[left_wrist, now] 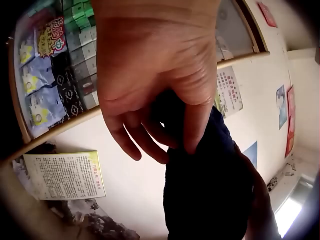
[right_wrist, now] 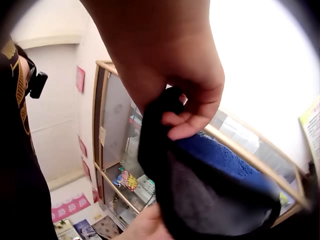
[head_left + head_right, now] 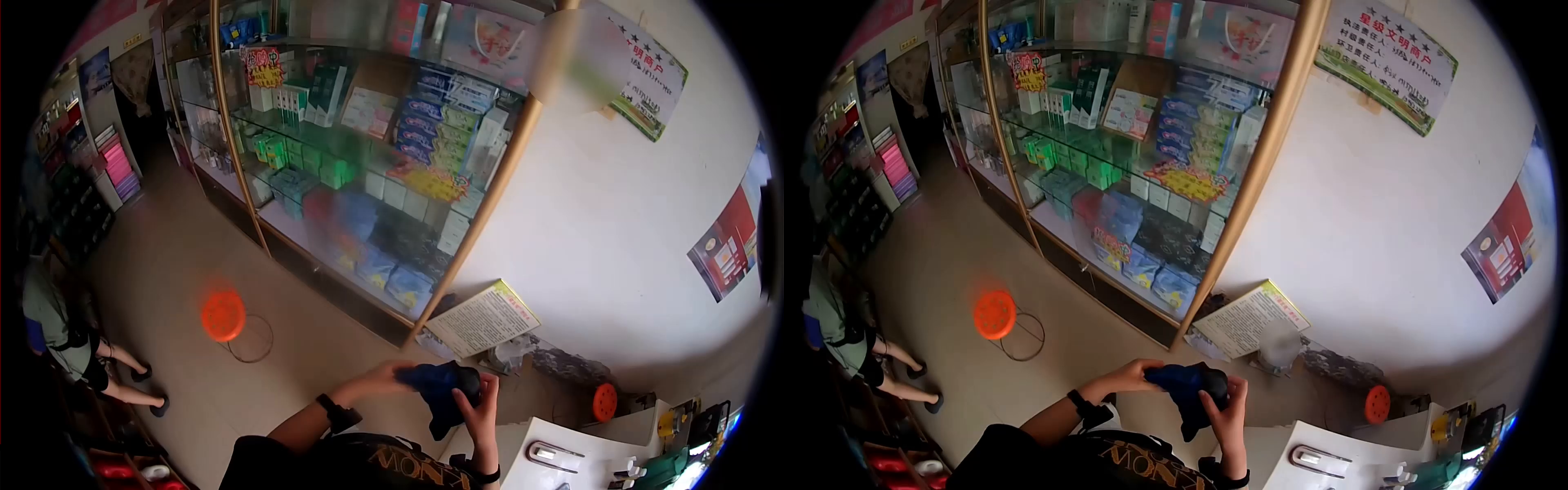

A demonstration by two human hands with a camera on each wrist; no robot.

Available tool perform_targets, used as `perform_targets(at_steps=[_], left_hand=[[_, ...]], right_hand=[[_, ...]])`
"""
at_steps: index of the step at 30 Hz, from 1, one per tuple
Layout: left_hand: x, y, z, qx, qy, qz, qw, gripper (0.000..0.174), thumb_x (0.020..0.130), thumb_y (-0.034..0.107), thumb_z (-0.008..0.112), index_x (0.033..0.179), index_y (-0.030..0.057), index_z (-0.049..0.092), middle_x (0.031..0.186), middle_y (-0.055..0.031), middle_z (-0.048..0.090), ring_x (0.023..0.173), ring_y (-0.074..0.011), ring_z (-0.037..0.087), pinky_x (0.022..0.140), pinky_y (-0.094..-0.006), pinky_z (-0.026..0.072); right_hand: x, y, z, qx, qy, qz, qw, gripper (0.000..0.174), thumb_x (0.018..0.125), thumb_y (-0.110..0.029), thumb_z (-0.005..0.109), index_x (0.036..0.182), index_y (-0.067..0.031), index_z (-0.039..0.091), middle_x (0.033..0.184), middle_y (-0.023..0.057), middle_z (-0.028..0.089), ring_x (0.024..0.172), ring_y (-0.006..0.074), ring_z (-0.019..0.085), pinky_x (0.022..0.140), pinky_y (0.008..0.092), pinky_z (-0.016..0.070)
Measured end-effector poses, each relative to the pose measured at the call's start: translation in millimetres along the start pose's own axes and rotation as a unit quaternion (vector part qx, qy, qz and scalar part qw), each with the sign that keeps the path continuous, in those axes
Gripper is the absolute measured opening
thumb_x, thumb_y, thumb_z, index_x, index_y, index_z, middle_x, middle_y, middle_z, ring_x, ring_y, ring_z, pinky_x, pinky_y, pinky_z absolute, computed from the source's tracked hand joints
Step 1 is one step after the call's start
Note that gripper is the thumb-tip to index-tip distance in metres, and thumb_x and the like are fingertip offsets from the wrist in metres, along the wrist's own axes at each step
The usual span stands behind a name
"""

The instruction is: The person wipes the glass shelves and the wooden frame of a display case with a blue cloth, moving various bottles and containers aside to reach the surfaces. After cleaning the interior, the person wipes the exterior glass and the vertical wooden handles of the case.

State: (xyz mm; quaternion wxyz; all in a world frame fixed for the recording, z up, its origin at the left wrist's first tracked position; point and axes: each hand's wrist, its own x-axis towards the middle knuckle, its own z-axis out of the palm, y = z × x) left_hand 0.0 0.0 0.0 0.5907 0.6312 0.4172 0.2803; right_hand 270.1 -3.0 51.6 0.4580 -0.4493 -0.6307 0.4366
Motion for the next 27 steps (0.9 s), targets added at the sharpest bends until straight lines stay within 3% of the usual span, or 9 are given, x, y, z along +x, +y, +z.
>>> perform_targets(at_steps=[3, 6, 8, 13, 15, 19, 23, 24, 27], left_hand=[[-51, 7, -86, -0.195, 0.117, -0.106, 0.968, 0.055, 0.086, 0.007, 0.078, 0.138, 0.0040, 0.061, 0.118, -0.0078, 0.071, 0.113, -0.0201, 0.065, 0.103, -0.0338, 0.0507], [-58, -2, -164, -0.182, 0.202, -0.005, 0.962, 0.047, 0.090, 0.004, 0.079, 0.132, 0.0008, 0.058, 0.114, -0.0055, 0.069, 0.107, -0.0152, 0.067, 0.097, -0.0315, 0.0539], [-59, 3, -205, -0.052, 0.310, 0.214, 0.925, 0.042, 0.091, 0.003, 0.078, 0.128, -0.0010, 0.058, 0.110, -0.0058, 0.068, 0.104, -0.0129, 0.066, 0.094, -0.0274, 0.0537], [-49, 43, -275, -0.097, 0.391, 0.123, 0.907, 0.037, 0.092, 0.008, 0.079, 0.123, -0.0001, 0.060, 0.107, -0.0049, 0.067, 0.100, -0.0112, 0.066, 0.087, -0.0276, 0.0547], [-32, 52, -291, -0.021, 0.432, 0.170, 0.885, 0.037, 0.092, 0.009, 0.080, 0.122, 0.0003, 0.060, 0.104, -0.0049, 0.066, 0.098, -0.0101, 0.064, 0.085, -0.0277, 0.0549], [0, 62, -327, -0.020, 0.378, 0.241, 0.894, 0.039, 0.095, 0.010, 0.078, 0.127, 0.0025, 0.056, 0.112, -0.0043, 0.062, 0.106, -0.0109, 0.060, 0.092, -0.0292, 0.0501], [3, 73, -388, -0.003, 0.401, 0.188, 0.896, 0.042, 0.092, 0.016, 0.083, 0.123, 0.0017, 0.058, 0.108, -0.0033, 0.061, 0.103, -0.0098, 0.057, 0.093, -0.0276, 0.0486], [-2, 69, -408, 0.047, 0.398, 0.160, 0.902, 0.042, 0.090, 0.018, 0.086, 0.117, 0.0011, 0.059, 0.105, -0.0021, 0.062, 0.098, -0.0082, 0.055, 0.088, -0.0269, 0.0490], [-17, 81, -452, 0.185, 0.391, 0.171, 0.885, 0.039, 0.088, 0.021, 0.086, 0.104, 0.0015, 0.056, 0.089, -0.0075, 0.052, 0.079, -0.0195, 0.053, 0.073, -0.0330, 0.0456]], right_hand=[[44, -14, 93, 0.042, -0.037, 0.046, 0.997, 0.057, 0.089, -0.012, 0.085, 0.126, -0.0056, 0.042, 0.111, 0.0135, 0.068, 0.104, 0.0177, 0.065, 0.087, 0.0316, 0.0542], [106, -27, 164, 0.062, -0.058, -0.005, 0.996, 0.058, 0.089, -0.015, 0.085, 0.129, -0.0051, 0.044, 0.114, 0.0153, 0.068, 0.107, 0.0199, 0.065, 0.090, 0.0336, 0.0539], [139, -41, 199, -0.024, -0.056, -0.065, 0.996, 0.060, 0.088, -0.014, 0.086, 0.132, -0.0045, 0.047, 0.116, 0.0169, 0.067, 0.108, 0.0256, 0.067, 0.091, 0.0343, 0.0538], [210, -46, 268, -0.156, -0.036, -0.108, 0.981, 0.065, 0.087, -0.018, 0.087, 0.136, 0.0026, 0.049, 0.140, 0.0222, 0.054, 0.119, 0.0336, 0.064, 0.093, 0.0417, 0.0558], [229, -67, 283, -0.049, -0.207, -0.117, 0.970, 0.069, 0.087, -0.020, 0.087, 0.138, 0.0022, 0.047, 0.141, 0.0234, 0.054, 0.120, 0.0350, 0.063, 0.095, 0.0418, 0.0558], [274, -63, 319, -0.094, -0.172, -0.090, 0.977, 0.081, 0.083, -0.027, 0.091, 0.142, 0.0000, 0.043, 0.112, 0.0244, 0.067, 0.104, 0.0355, 0.071, 0.087, 0.0420, 0.0557], [336, -52, 330, -0.079, -0.170, -0.128, 0.974, 0.047, 0.078, -0.018, 0.093, 0.108, 0.0000, 0.063, 0.092, 0.0129, 0.068, 0.081, 0.0231, 0.063, 0.075, 0.0341, 0.0526], [349, -53, 332, -0.105, -0.153, -0.157, 0.970, 0.040, 0.080, -0.009, 0.089, 0.112, 0.0015, 0.067, 0.101, 0.0189, 0.072, 0.086, 0.0334, 0.070, 0.081, 0.0369, 0.0553], [378, -74, 337, -0.078, -0.054, -0.107, 0.990, 0.029, 0.082, 0.011, 0.065, 0.110, 0.0000, 0.067, 0.099, 0.0113, 0.071, 0.091, 0.0177, 0.067, 0.083, 0.0310, 0.0529]])
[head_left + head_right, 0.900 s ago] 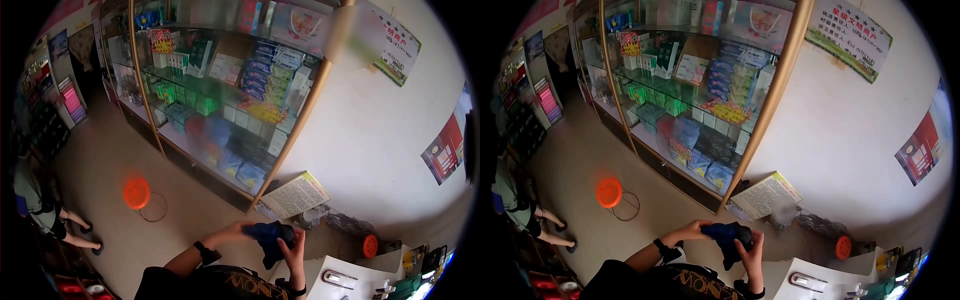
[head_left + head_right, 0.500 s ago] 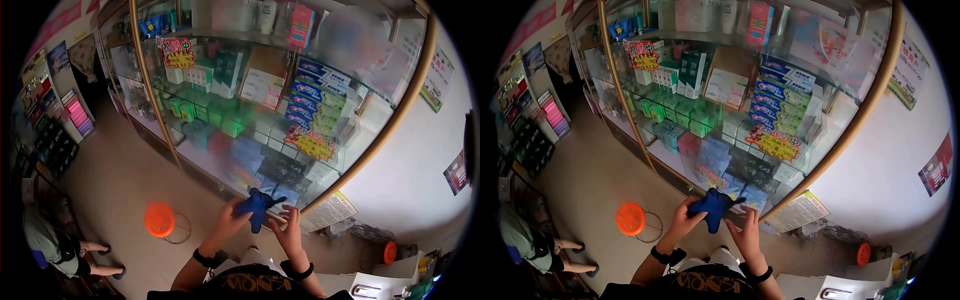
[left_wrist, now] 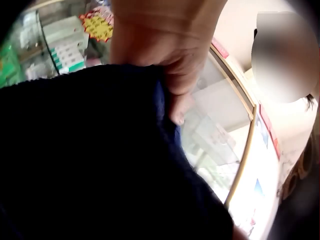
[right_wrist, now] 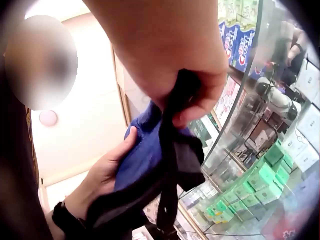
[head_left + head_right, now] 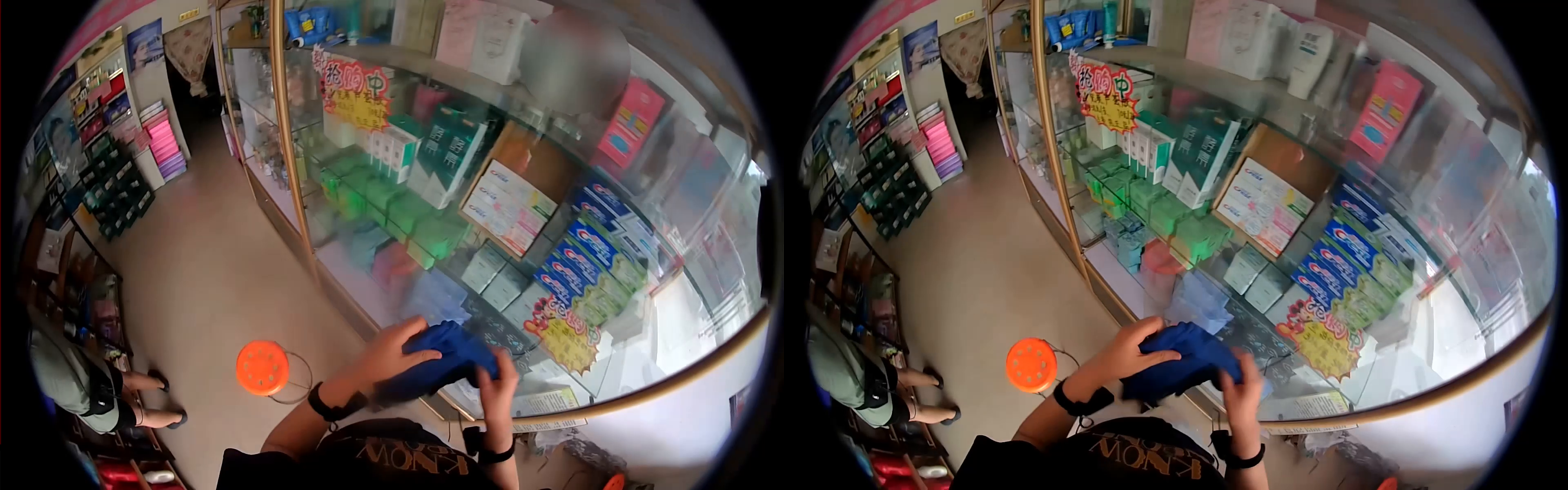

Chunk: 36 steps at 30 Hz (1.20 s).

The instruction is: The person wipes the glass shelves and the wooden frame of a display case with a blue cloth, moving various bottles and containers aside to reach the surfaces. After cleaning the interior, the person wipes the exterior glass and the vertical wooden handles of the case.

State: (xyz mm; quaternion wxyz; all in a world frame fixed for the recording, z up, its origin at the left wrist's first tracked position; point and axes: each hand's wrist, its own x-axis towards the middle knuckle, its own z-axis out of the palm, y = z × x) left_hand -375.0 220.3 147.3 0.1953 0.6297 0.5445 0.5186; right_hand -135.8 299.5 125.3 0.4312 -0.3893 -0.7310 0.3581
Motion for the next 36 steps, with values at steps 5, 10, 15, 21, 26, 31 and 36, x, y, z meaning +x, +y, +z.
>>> perform_targets(at_steps=[5, 10, 15, 21, 26, 31, 36], left_hand=[[55, 7, -29, 0.069, -0.052, 0.076, 0.993, 0.030, 0.091, 0.015, 0.076, 0.110, 0.0038, 0.057, 0.100, -0.0148, 0.056, 0.093, -0.0359, 0.060, 0.081, -0.0428, 0.0499], [104, -35, -7, 0.106, 0.174, 0.208, 0.957, 0.020, 0.086, 0.003, 0.074, 0.103, 0.0041, 0.063, 0.098, -0.0123, 0.060, 0.082, -0.0307, 0.065, 0.068, -0.0405, 0.0526], [129, -83, -47, 0.114, 0.185, 0.243, 0.945, 0.031, 0.075, -0.005, 0.075, 0.100, 0.0071, 0.063, 0.098, -0.0107, 0.063, 0.077, -0.0315, 0.067, 0.061, -0.0405, 0.0527], [162, -139, -122, 0.052, 0.177, 0.063, 0.981, 0.033, 0.095, 0.000, 0.067, 0.126, 0.0047, 0.056, 0.107, -0.0174, 0.062, 0.072, -0.0315, 0.065, 0.059, -0.0394, 0.0522], [175, -207, -129, -0.124, 0.112, 0.053, 0.984, 0.034, 0.104, 0.005, 0.057, 0.138, 0.0054, 0.052, 0.099, -0.0163, 0.063, 0.064, -0.0243, 0.067, 0.053, -0.0349, 0.0520], [177, -197, -165, -0.194, 0.036, -0.119, 0.973, 0.023, 0.111, 0.015, 0.050, 0.130, 0.0034, 0.056, 0.077, -0.0090, 0.063, 0.060, -0.0170, 0.068, 0.053, -0.0322, 0.0510], [190, -201, -187, -0.046, 0.117, 0.039, 0.991, 0.012, 0.104, 0.012, 0.062, 0.114, 0.0045, 0.062, 0.078, -0.0145, 0.067, 0.062, -0.0263, 0.069, 0.056, -0.0355, 0.0514]], right_hand=[[38, -39, -14, -0.038, 0.158, -0.152, 0.975, 0.039, 0.086, 0.010, 0.056, 0.123, 0.0005, 0.066, 0.113, 0.0117, 0.071, 0.105, 0.0224, 0.067, 0.096, 0.0339, 0.0515], [75, -58, 16, -0.083, 0.320, -0.189, 0.924, 0.049, 0.079, 0.014, 0.048, 0.125, 0.0029, 0.060, 0.111, 0.0157, 0.056, 0.105, 0.0269, 0.058, 0.097, 0.0400, 0.0480], [101, -66, 96, -0.162, 0.276, -0.178, 0.931, 0.052, 0.071, 0.011, 0.053, 0.120, -0.0010, 0.064, 0.105, 0.0147, 0.056, 0.104, 0.0317, 0.055, 0.101, 0.0444, 0.0436], [142, -71, 196, -0.143, 0.255, -0.184, 0.938, 0.051, 0.070, 0.011, 0.055, 0.118, -0.0009, 0.067, 0.101, 0.0141, 0.053, 0.097, 0.0301, 0.055, 0.092, 0.0395, 0.0477], [169, -94, 237, -0.171, 0.261, -0.191, 0.931, 0.055, 0.069, 0.012, 0.055, 0.121, -0.0019, 0.068, 0.102, 0.0140, 0.051, 0.097, 0.0298, 0.054, 0.091, 0.0394, 0.0476], [170, -104, 246, -0.227, 0.270, -0.142, 0.925, 0.044, 0.075, 0.010, 0.059, 0.116, -0.0014, 0.069, 0.104, 0.0132, 0.052, 0.098, 0.0288, 0.054, 0.092, 0.0374, 0.0458], [172, -112, 243, -0.231, 0.220, -0.136, 0.938, 0.043, 0.065, -0.001, 0.072, 0.108, -0.0036, 0.069, 0.095, 0.0133, 0.057, 0.090, 0.0317, 0.058, 0.081, 0.0405, 0.0495]])
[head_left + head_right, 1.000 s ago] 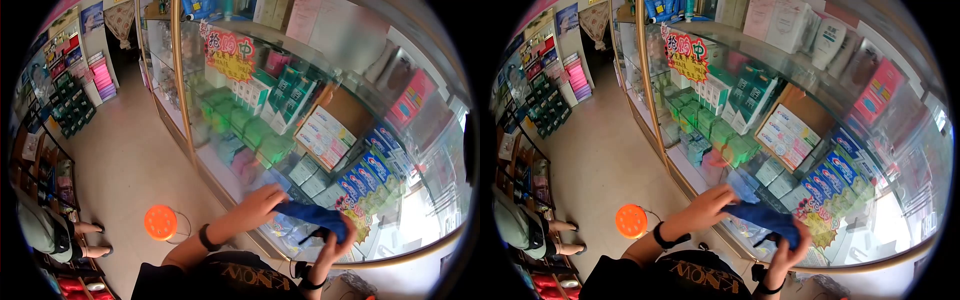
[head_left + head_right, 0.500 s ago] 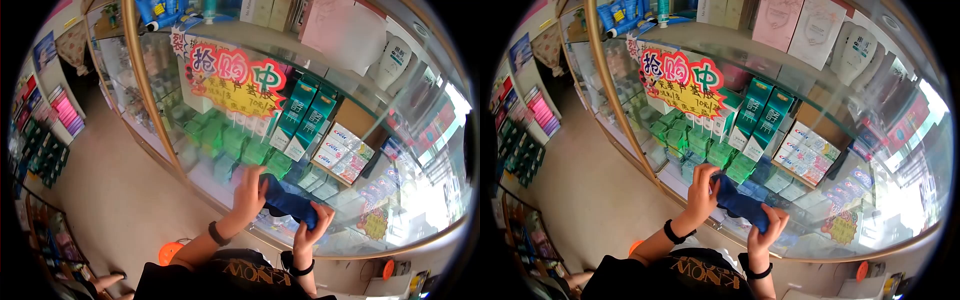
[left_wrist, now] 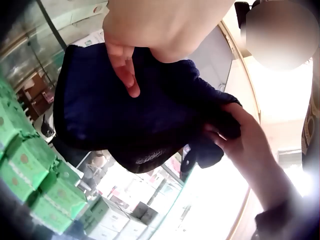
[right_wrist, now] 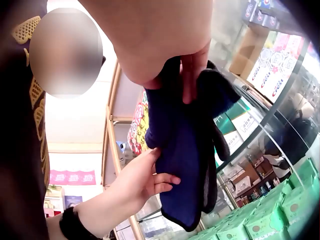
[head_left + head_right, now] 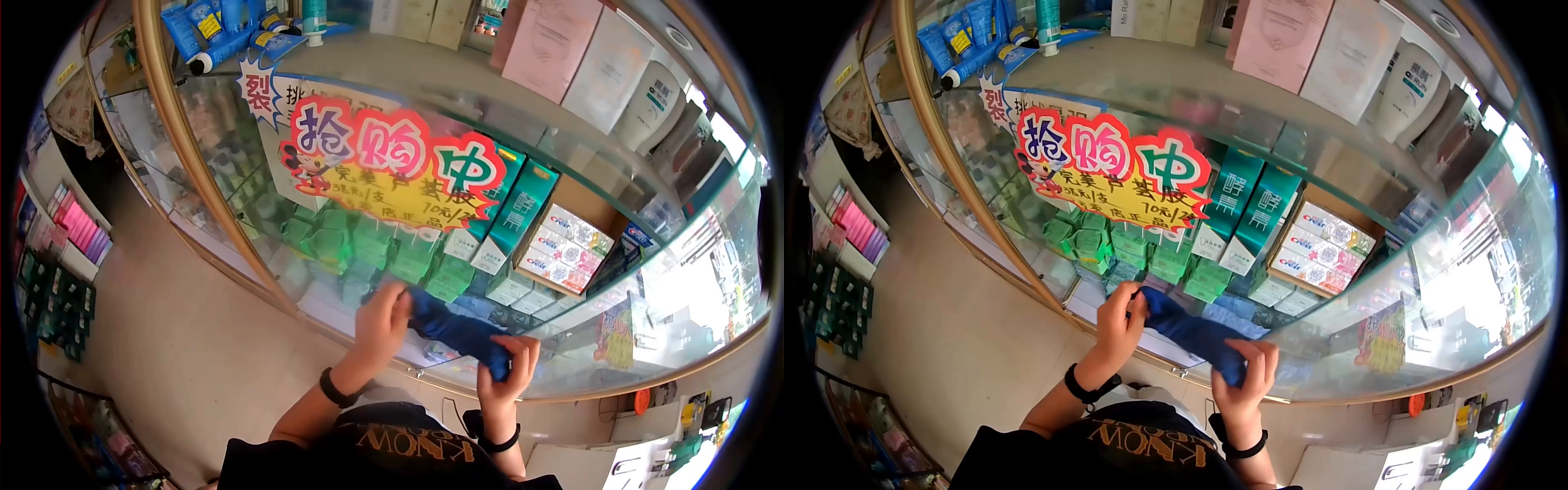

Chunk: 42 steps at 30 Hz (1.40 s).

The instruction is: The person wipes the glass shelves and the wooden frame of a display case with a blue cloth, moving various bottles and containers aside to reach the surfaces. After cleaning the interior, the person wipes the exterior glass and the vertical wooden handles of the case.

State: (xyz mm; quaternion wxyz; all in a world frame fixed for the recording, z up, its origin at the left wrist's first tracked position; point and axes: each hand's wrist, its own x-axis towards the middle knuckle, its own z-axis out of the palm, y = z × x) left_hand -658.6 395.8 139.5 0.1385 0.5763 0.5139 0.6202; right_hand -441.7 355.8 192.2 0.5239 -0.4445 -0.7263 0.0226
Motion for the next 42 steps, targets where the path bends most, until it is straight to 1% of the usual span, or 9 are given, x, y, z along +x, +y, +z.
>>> perform_targets(at_steps=[6, 12, 15, 19, 22, 23, 26, 37, 42], left_hand=[[40, -7, -42, 0.201, 0.104, 0.070, 0.972, 0.015, 0.092, 0.012, 0.077, 0.099, 0.0061, 0.066, 0.084, -0.0126, 0.067, 0.064, -0.0310, 0.066, 0.055, -0.0390, 0.0491], [71, -12, -68, 0.300, 0.173, 0.106, 0.932, 0.019, 0.089, 0.014, 0.083, 0.098, 0.0070, 0.068, 0.099, -0.0093, 0.060, 0.076, -0.0290, 0.065, 0.060, -0.0379, 0.0507], [80, -28, -49, 0.281, 0.082, 0.080, 0.953, 0.030, 0.090, 0.016, 0.081, 0.115, 0.0072, 0.066, 0.119, -0.0144, 0.057, 0.085, -0.0335, 0.069, 0.069, -0.0422, 0.0558], [81, -56, -37, 0.281, -0.046, 0.136, 0.949, 0.057, 0.087, 0.018, 0.082, 0.135, 0.0018, 0.057, 0.135, -0.0234, 0.052, 0.095, -0.0334, 0.064, 0.081, -0.0407, 0.0541], [79, -63, -57, 0.221, -0.124, 0.175, 0.951, 0.055, 0.086, 0.017, 0.082, 0.134, 0.0028, 0.059, 0.135, -0.0210, 0.053, 0.097, -0.0313, 0.064, 0.082, -0.0402, 0.0523], [81, -68, -66, 0.203, -0.153, 0.206, 0.945, 0.051, 0.088, 0.017, 0.080, 0.133, 0.0037, 0.061, 0.134, -0.0183, 0.055, 0.101, -0.0297, 0.063, 0.085, -0.0408, 0.0506], [85, -90, -96, 0.195, -0.228, 0.268, 0.915, 0.042, 0.091, 0.018, 0.076, 0.129, 0.0051, 0.067, 0.130, -0.0141, 0.062, 0.109, -0.0314, 0.063, 0.088, -0.0435, 0.0502], [122, -145, -237, 0.303, -0.177, 0.188, 0.917, 0.027, 0.093, 0.015, 0.070, 0.117, 0.0015, 0.071, 0.132, -0.0158, 0.064, 0.125, -0.0397, 0.057, 0.104, -0.0539, 0.0445], [122, -143, -234, 0.295, -0.185, 0.195, 0.917, 0.030, 0.092, 0.016, 0.071, 0.120, 0.0044, 0.069, 0.140, -0.0157, 0.062, 0.137, -0.0420, 0.051, 0.115, -0.0611, 0.0368]], right_hand=[[9, -24, 25, 0.058, -0.145, 0.018, 0.988, 0.048, 0.067, -0.001, 0.087, 0.106, -0.0030, 0.058, 0.100, 0.0162, 0.056, 0.088, 0.0362, 0.058, 0.073, 0.0459, 0.0504], [28, -35, 66, 0.061, -0.102, 0.029, 0.992, 0.046, 0.077, -0.003, 0.087, 0.110, -0.0011, 0.055, 0.100, 0.0168, 0.054, 0.090, 0.0358, 0.056, 0.077, 0.0455, 0.0487], [40, -39, 71, -0.013, -0.034, 0.027, 0.999, 0.049, 0.076, -0.004, 0.089, 0.111, -0.0004, 0.055, 0.103, 0.0174, 0.053, 0.091, 0.0364, 0.056, 0.080, 0.0448, 0.0488], [45, -41, 79, -0.080, -0.139, 0.199, 0.967, 0.073, 0.082, -0.012, 0.084, 0.149, -0.0165, 0.055, 0.126, 0.0152, 0.054, 0.108, 0.0367, 0.057, 0.092, 0.0509, 0.0467], [44, -42, 89, -0.286, -0.107, 0.059, 0.950, 0.062, 0.081, -0.016, 0.085, 0.139, -0.0160, 0.063, 0.130, 0.0121, 0.055, 0.113, 0.0339, 0.057, 0.103, 0.0543, 0.0415], [46, -40, 94, -0.290, -0.094, 0.022, 0.952, 0.050, 0.081, -0.017, 0.083, 0.129, -0.0160, 0.068, 0.132, 0.0067, 0.058, 0.120, 0.0303, 0.057, 0.113, 0.0556, 0.0341], [38, -23, 116, -0.132, -0.148, 0.085, 0.976, 0.036, 0.083, -0.013, 0.080, 0.117, -0.0097, 0.070, 0.120, 0.0077, 0.066, 0.125, 0.0324, 0.059, 0.113, 0.0545, 0.0403], [53, -111, 239, -0.122, -0.189, 0.034, 0.974, 0.045, 0.097, -0.023, 0.069, 0.142, -0.0148, 0.063, 0.139, 0.0065, 0.065, 0.132, 0.0272, 0.058, 0.113, 0.0477, 0.0409], [58, -109, 228, -0.171, -0.132, 0.099, 0.971, 0.050, 0.089, -0.015, 0.074, 0.138, -0.0109, 0.063, 0.132, 0.0097, 0.066, 0.123, 0.0307, 0.059, 0.105, 0.0456, 0.0424]])
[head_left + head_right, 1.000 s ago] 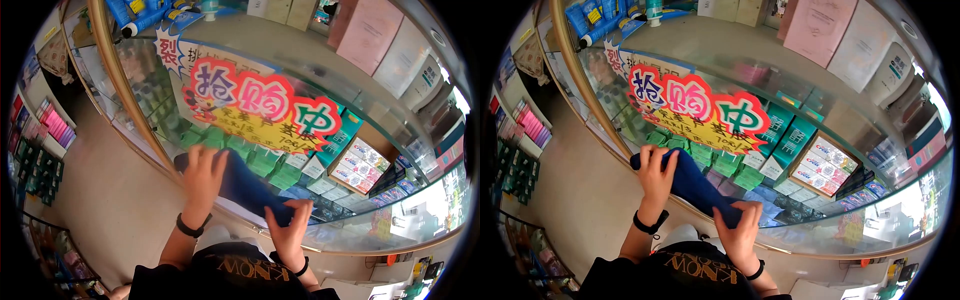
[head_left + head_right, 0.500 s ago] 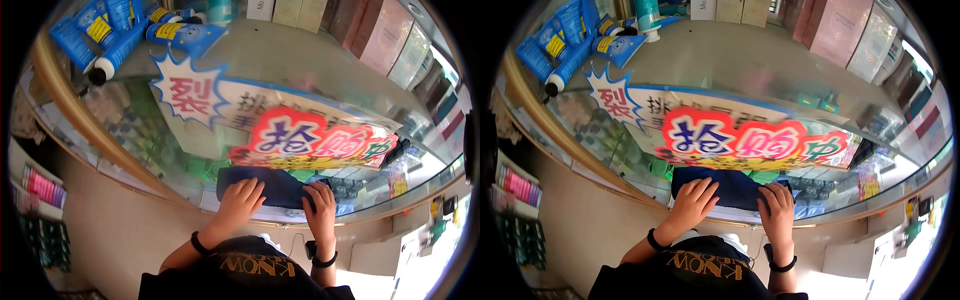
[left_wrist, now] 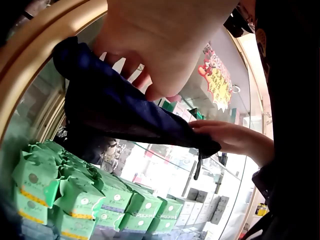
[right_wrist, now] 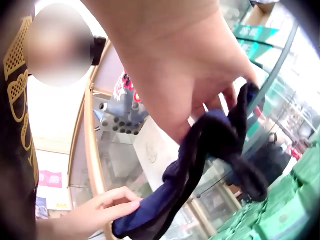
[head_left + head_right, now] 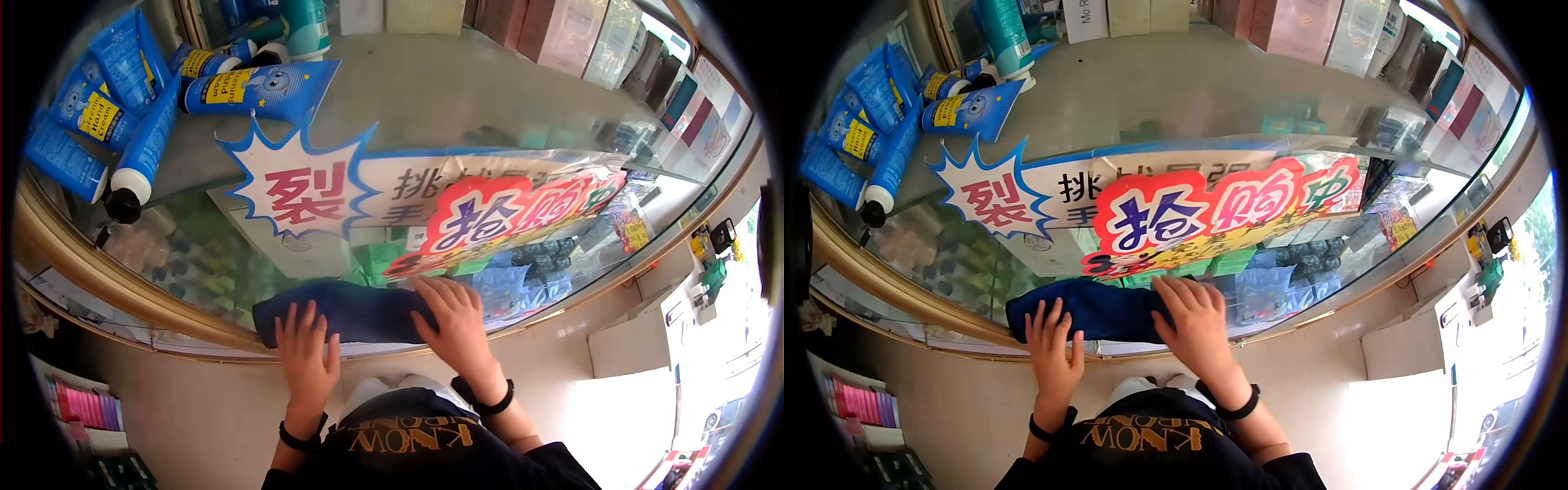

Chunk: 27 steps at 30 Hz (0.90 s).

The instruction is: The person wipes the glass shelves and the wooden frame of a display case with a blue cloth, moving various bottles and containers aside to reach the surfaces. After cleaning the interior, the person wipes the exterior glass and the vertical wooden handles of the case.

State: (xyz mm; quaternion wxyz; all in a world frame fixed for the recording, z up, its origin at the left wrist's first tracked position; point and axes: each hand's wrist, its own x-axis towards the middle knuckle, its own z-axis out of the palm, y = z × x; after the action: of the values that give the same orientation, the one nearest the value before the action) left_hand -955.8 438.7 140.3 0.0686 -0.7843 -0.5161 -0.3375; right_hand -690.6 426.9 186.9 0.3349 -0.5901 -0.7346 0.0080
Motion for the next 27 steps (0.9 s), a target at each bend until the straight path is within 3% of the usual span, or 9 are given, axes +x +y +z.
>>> perform_targets(at_steps=[1, 4, 6, 11, 13, 18, 19, 22, 27], left_hand=[[1, 6, 3, -0.009, -0.016, 0.011, 1.000, 0.032, 0.091, 0.016, 0.072, 0.121, 0.0055, 0.068, 0.143, -0.0153, 0.061, 0.139, -0.0422, 0.050, 0.116, -0.0629, 0.0347], [4, 25, 11, -0.035, -0.046, 0.037, 0.998, 0.042, 0.091, 0.021, 0.073, 0.131, 0.0091, 0.066, 0.148, -0.0135, 0.058, 0.141, -0.0408, 0.048, 0.118, -0.0650, 0.0317], [9, 47, 19, -0.066, -0.080, 0.086, 0.991, 0.048, 0.094, 0.026, 0.071, 0.139, 0.0096, 0.064, 0.151, -0.0138, 0.057, 0.143, -0.0404, 0.047, 0.120, -0.0626, 0.0281], [23, 95, 49, -0.086, -0.098, 0.127, 0.983, 0.055, 0.097, 0.039, 0.071, 0.146, 0.0149, 0.061, 0.156, -0.0119, 0.052, 0.145, -0.0391, 0.045, 0.120, -0.0606, 0.0292], [25, 97, 53, -0.078, -0.094, 0.121, 0.985, 0.055, 0.097, 0.039, 0.070, 0.146, 0.0155, 0.061, 0.156, -0.0117, 0.052, 0.145, -0.0392, 0.045, 0.120, -0.0602, 0.0294], [19, 85, 42, -0.068, -0.096, 0.096, 0.988, 0.054, 0.097, 0.038, 0.070, 0.147, 0.0181, 0.061, 0.157, -0.0108, 0.052, 0.145, -0.0381, 0.046, 0.120, -0.0577, 0.0308], [16, 78, 38, -0.068, -0.093, 0.093, 0.989, 0.059, 0.095, 0.035, 0.073, 0.148, 0.0171, 0.058, 0.156, -0.0132, 0.050, 0.143, -0.0409, 0.045, 0.117, -0.0620, 0.0344], [5, 55, 20, -0.005, -0.099, 0.047, 0.994, 0.061, 0.094, 0.033, 0.072, 0.151, 0.0185, 0.056, 0.160, -0.0115, 0.047, 0.146, -0.0394, 0.044, 0.119, -0.0604, 0.0327], [-12, 7, -6, 0.047, -0.061, -0.037, 0.996, 0.049, 0.096, 0.025, 0.069, 0.143, 0.0152, 0.064, 0.153, -0.0125, 0.055, 0.143, -0.0411, 0.048, 0.120, -0.0602, 0.0316]], right_hand=[[-5, 13, -2, 0.002, -0.005, -0.002, 1.000, 0.053, 0.087, -0.014, 0.076, 0.138, -0.0113, 0.063, 0.128, 0.0092, 0.066, 0.119, 0.0323, 0.059, 0.104, 0.0460, 0.0421], [-18, 36, -15, -0.041, 0.000, 0.065, 0.997, 0.038, 0.080, -0.012, 0.081, 0.114, -0.0094, 0.065, 0.104, 0.0118, 0.062, 0.103, 0.0358, 0.057, 0.094, 0.0468, 0.0433], [-24, 62, -24, -0.041, 0.047, 0.081, 0.995, 0.035, 0.077, -0.012, 0.083, 0.105, -0.0101, 0.062, 0.097, 0.0112, 0.055, 0.099, 0.0325, 0.056, 0.086, 0.0458, 0.0412], [-10, 71, -74, -0.075, 0.169, 0.105, 0.977, 0.046, 0.080, -0.003, 0.079, 0.122, -0.0103, 0.063, 0.115, 0.0140, 0.060, 0.119, 0.0389, 0.054, 0.105, 0.0512, 0.0408], [-8, 70, -78, -0.132, 0.120, 0.104, 0.978, 0.044, 0.083, -0.006, 0.078, 0.125, -0.0119, 0.065, 0.123, 0.0113, 0.063, 0.126, 0.0354, 0.055, 0.114, 0.0512, 0.0371], [-28, 77, -52, -0.057, 0.009, 0.040, 0.998, 0.038, 0.089, -0.012, 0.075, 0.126, -0.0132, 0.069, 0.132, 0.0066, 0.065, 0.129, 0.0276, 0.059, 0.121, 0.0529, 0.0309], [-28, 68, -42, -0.066, -0.006, 0.037, 0.997, 0.041, 0.090, -0.014, 0.075, 0.130, -0.0145, 0.068, 0.137, 0.0064, 0.064, 0.134, 0.0271, 0.057, 0.121, 0.0538, 0.0300], [-28, 44, -19, -0.111, -0.078, -0.014, 0.991, 0.062, 0.091, -0.030, 0.076, 0.149, -0.0180, 0.057, 0.155, 0.0054, 0.054, 0.145, 0.0233, 0.048, 0.122, 0.0544, 0.0281], [-15, -3, 16, -0.038, -0.119, -0.123, 0.984, 0.066, 0.095, -0.039, 0.070, 0.154, -0.0176, 0.051, 0.160, 0.0059, 0.050, 0.147, 0.0222, 0.046, 0.119, 0.0488, 0.0323]])
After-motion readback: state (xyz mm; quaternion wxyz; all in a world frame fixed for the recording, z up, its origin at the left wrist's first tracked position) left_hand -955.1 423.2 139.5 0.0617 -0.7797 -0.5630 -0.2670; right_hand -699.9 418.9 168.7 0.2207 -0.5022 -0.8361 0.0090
